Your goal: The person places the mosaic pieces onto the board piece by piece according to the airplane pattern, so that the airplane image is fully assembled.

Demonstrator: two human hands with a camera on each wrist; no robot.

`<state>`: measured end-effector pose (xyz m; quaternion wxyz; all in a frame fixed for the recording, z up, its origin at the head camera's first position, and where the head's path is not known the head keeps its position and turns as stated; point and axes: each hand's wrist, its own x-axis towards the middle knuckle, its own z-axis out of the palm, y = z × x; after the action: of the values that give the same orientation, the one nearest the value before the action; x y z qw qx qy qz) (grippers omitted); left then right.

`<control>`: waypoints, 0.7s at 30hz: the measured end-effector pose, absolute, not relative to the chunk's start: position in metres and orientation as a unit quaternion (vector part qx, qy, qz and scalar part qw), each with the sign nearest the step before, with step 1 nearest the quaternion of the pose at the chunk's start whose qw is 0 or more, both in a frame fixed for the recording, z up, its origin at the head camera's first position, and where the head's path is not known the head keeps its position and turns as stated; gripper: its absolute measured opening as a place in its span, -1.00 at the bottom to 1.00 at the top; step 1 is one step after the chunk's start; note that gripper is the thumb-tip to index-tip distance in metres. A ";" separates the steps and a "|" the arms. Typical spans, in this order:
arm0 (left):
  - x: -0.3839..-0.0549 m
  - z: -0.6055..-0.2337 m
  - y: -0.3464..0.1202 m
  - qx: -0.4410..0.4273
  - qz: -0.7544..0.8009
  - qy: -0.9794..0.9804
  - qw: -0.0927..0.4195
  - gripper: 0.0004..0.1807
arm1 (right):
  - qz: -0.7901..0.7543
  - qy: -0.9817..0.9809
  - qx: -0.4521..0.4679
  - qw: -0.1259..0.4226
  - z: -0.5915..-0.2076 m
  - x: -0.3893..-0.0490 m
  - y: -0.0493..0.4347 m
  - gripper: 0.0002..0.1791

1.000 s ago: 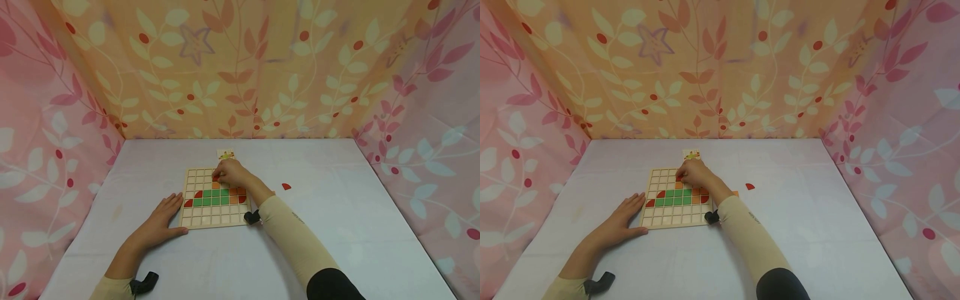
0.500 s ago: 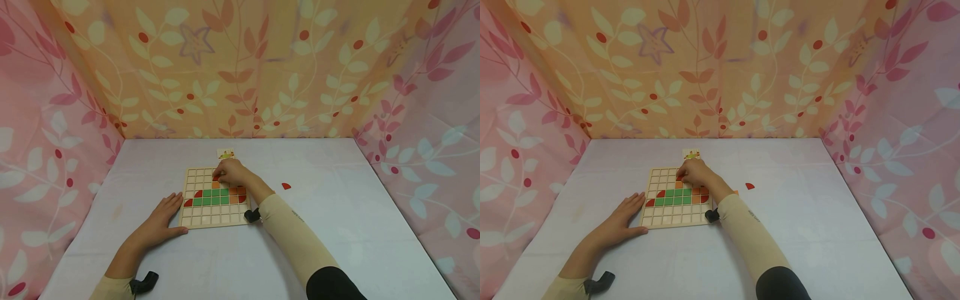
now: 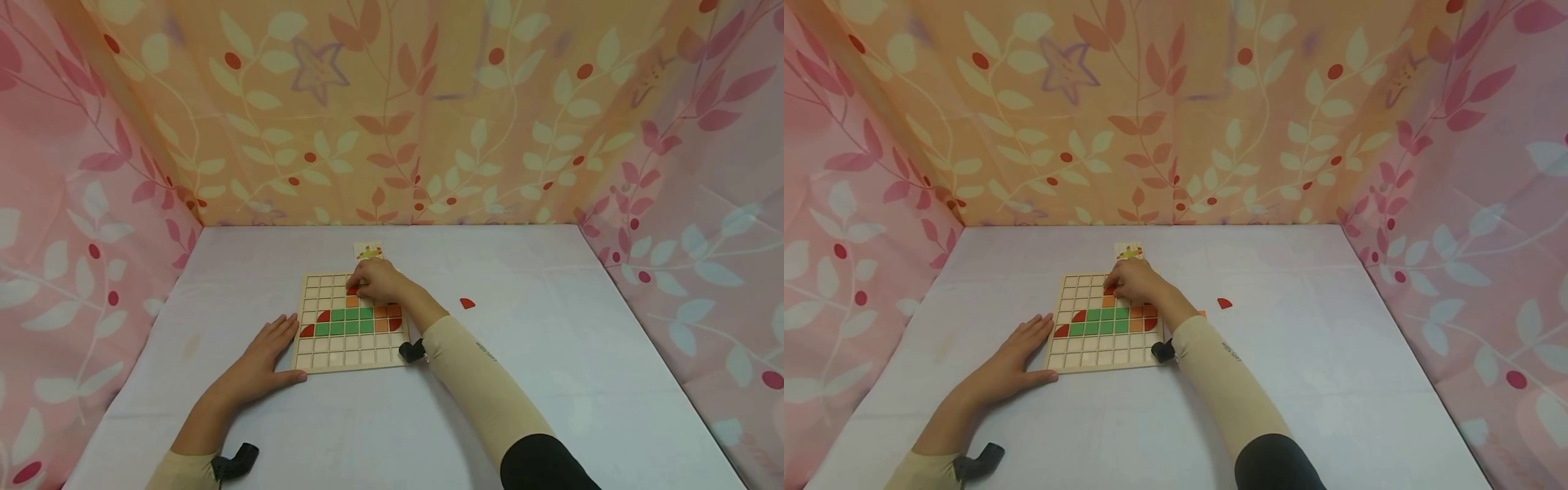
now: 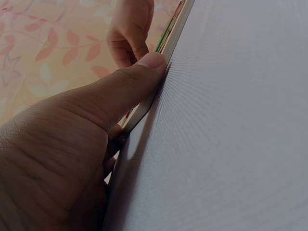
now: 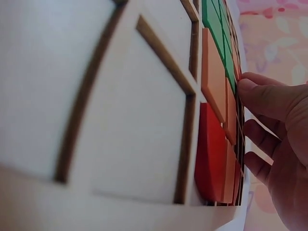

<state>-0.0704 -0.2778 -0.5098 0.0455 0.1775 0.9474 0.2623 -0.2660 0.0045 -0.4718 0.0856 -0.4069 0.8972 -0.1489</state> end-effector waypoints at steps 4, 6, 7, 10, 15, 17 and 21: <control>-0.071 -0.510 -0.278 0.176 0.264 0.947 0.046 0.26 | -0.145 0.897 -0.409 0.087 -0.467 -0.264 0.006 -0.70; -0.071 -0.510 -0.278 0.176 0.264 0.947 0.046 0.26 | -0.144 0.897 -0.409 0.084 -0.464 -0.262 0.008 -0.71; -0.071 -0.510 -0.278 0.175 0.264 0.947 0.046 0.26 | -0.146 0.898 -0.407 0.084 -0.462 -0.261 0.010 -0.71; -0.071 -0.509 -0.277 0.173 0.264 0.948 0.047 0.26 | -0.159 0.900 -0.398 0.082 -0.454 -0.258 0.016 -0.72; -0.071 -0.509 -0.277 0.170 0.263 0.949 0.050 0.26 | -0.186 0.898 -0.392 0.069 -0.440 -0.248 0.029 -0.72; -0.071 -0.510 -0.277 0.168 0.263 0.949 0.050 0.26 | -0.190 0.897 -0.394 0.058 -0.436 -0.243 0.035 -0.71; -0.071 -0.511 -0.276 0.163 0.265 0.949 0.055 0.26 | -0.188 0.899 -0.393 0.038 -0.428 -0.233 0.048 -0.70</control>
<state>-0.0710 -0.2760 -0.5113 0.0547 0.1631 0.9487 0.2653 -0.2332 0.0484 -0.4285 0.0380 -0.3932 0.8992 -0.1883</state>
